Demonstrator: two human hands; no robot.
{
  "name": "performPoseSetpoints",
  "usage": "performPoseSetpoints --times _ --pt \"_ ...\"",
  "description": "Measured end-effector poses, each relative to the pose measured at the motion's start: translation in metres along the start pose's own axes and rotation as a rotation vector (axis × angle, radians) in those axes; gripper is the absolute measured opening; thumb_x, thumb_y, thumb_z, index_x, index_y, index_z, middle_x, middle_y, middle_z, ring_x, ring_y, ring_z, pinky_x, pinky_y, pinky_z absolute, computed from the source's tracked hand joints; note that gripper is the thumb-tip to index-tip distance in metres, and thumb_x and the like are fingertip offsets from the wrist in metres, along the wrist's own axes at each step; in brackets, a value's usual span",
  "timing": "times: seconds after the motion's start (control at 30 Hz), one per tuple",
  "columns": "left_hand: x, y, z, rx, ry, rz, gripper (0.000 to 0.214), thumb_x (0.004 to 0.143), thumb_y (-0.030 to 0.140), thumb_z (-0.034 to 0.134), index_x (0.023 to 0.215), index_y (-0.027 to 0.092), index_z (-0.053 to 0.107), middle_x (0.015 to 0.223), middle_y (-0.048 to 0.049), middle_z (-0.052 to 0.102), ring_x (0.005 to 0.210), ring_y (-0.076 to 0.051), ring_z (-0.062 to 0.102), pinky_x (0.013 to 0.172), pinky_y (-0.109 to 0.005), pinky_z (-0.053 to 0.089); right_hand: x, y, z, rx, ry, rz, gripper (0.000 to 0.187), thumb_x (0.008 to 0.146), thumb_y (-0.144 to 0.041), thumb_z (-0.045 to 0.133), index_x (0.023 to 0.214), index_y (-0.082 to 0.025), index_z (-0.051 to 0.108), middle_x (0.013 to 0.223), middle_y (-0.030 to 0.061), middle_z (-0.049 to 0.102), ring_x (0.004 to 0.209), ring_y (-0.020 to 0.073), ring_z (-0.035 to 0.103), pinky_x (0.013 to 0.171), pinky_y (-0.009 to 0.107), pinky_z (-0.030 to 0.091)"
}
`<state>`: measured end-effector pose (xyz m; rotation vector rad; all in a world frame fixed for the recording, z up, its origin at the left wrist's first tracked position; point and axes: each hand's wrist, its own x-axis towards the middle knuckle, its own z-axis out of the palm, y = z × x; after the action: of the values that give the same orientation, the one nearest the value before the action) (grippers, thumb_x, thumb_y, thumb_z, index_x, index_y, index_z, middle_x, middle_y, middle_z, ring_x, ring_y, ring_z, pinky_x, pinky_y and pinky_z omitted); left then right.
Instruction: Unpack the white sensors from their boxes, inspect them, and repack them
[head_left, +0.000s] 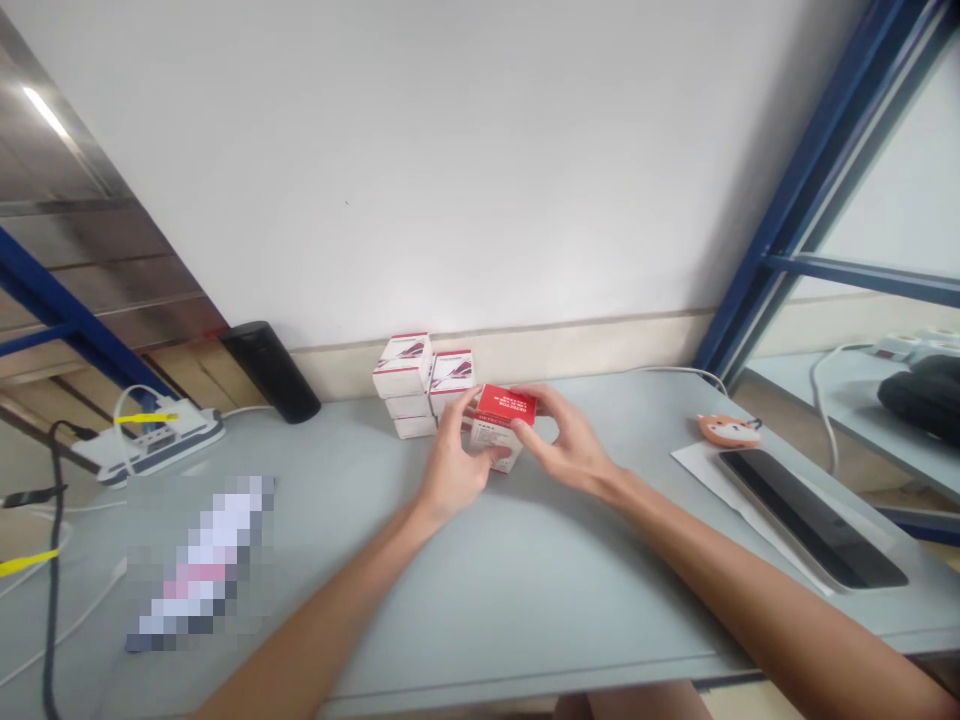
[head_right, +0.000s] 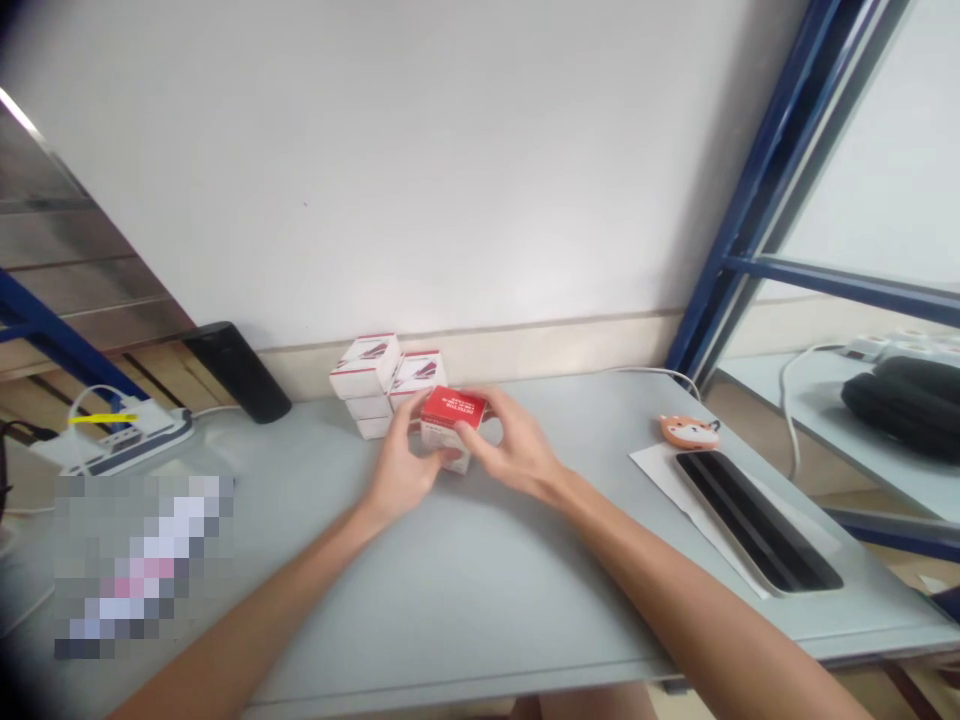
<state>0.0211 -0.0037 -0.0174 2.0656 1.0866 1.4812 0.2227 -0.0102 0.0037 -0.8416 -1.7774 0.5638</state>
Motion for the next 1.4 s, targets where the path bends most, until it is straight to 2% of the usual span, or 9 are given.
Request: performPoseSetpoints --times 0.27,0.4,0.5,0.63,0.77,0.87,1.03,1.23,1.4 --pt "-0.005 -0.002 -0.005 0.221 -0.101 0.307 0.083 0.084 0.016 0.079 0.152 0.037 0.037 0.139 -0.0112 0.054 0.125 -0.027 0.062 0.104 -0.046 0.056 0.009 -0.001 -0.014 0.072 0.29 0.195 0.035 0.103 -0.051 0.045 0.109 -0.025 0.067 0.082 0.0008 0.069 0.07 0.0182 0.062 0.065 0.031 0.051" --pt "-0.002 0.011 -0.012 0.428 -0.108 0.626 0.068 0.081 0.015 0.08 0.139 0.039 0.053 0.147 -0.0105 0.043 0.137 -0.031 0.052 0.108 -0.05 0.052 0.011 0.002 -0.007 0.349 0.056 0.381 0.033 0.091 -0.042 0.064 0.119 -0.024 0.064 0.092 0.0017 0.07 0.072 0.0182 0.065 0.061 0.029 0.052" --pt "0.001 0.02 -0.015 0.507 -0.21 0.733 0.056 0.082 0.006 0.07 0.128 0.036 0.062 0.145 -0.0094 0.054 0.135 -0.03 0.055 0.113 -0.054 0.044 0.009 0.004 -0.004 0.376 -0.052 0.439 0.029 0.089 -0.036 0.064 0.115 -0.023 0.067 0.106 0.0057 0.072 0.084 0.0216 0.07 0.069 0.033 0.057" --pt "0.0 0.017 -0.014 0.485 -0.221 0.648 0.037 0.086 0.012 0.071 0.118 0.029 0.063 0.131 -0.0114 0.066 0.117 -0.026 0.066 0.107 -0.053 0.049 0.005 -0.005 -0.008 0.008 0.231 0.074 0.021 0.097 -0.036 0.054 0.111 -0.025 0.065 0.112 0.0081 0.067 0.1 0.0235 0.066 0.089 0.042 0.057" --pt "-0.002 0.008 -0.01 0.282 -0.136 0.338 0.032 0.085 0.027 0.078 0.113 0.026 0.064 0.129 -0.0117 0.068 0.114 -0.03 0.069 0.094 -0.048 0.059 0.001 -0.02 -0.013 -0.338 0.063 -0.332 0.018 0.098 -0.034 0.056 0.105 -0.027 0.071 0.12 0.011 0.063 0.107 0.0262 0.063 0.096 0.046 0.053" --pt "-0.003 0.004 -0.008 0.201 -0.089 0.193 0.038 0.084 0.031 0.08 0.117 0.026 0.063 0.13 -0.0119 0.068 0.115 -0.029 0.07 0.095 -0.047 0.06 0.0 -0.02 -0.012 -0.504 0.026 -0.404 0.013 0.097 -0.035 0.061 0.095 -0.027 0.071 0.122 0.0097 0.064 0.105 0.0265 0.064 0.096 0.046 0.052" --pt "0.001 -0.002 -0.015 0.352 0.046 0.281 0.031 0.083 0.03 0.081 0.104 0.024 0.059 0.137 -0.0129 0.061 0.124 -0.029 0.067 0.098 -0.044 0.059 0.006 -0.006 -0.012 -0.532 0.228 -0.247 0.014 0.098 -0.035 0.063 0.089 -0.026 0.07 0.12 0.0098 0.065 0.107 0.0266 0.063 0.096 0.045 0.052" --pt "0.009 0.001 -0.022 0.559 0.021 0.677 0.032 0.089 0.014 0.072 0.112 0.03 0.054 0.134 -0.0105 0.065 0.12 -0.024 0.068 0.097 -0.04 0.058 0.006 0.011 -0.004 -0.435 0.14 -0.064 0.019 0.101 -0.038 0.061 0.099 -0.029 0.078 0.123 0.0091 0.066 0.117 0.0293 0.06 0.091 0.045 0.056" --pt "0.008 0.007 -0.018 0.621 -0.038 0.767 0.033 0.091 0.009 0.066 0.117 0.026 0.056 0.129 -0.0142 0.07 0.115 -0.025 0.07 0.095 -0.04 0.057 0.003 0.015 0.009 -0.073 0.066 0.248 0.023 0.095 -0.04 0.064 0.1 -0.025 0.08 0.133 0.0096 0.062 0.121 0.028 0.062 0.106 0.046 0.05"
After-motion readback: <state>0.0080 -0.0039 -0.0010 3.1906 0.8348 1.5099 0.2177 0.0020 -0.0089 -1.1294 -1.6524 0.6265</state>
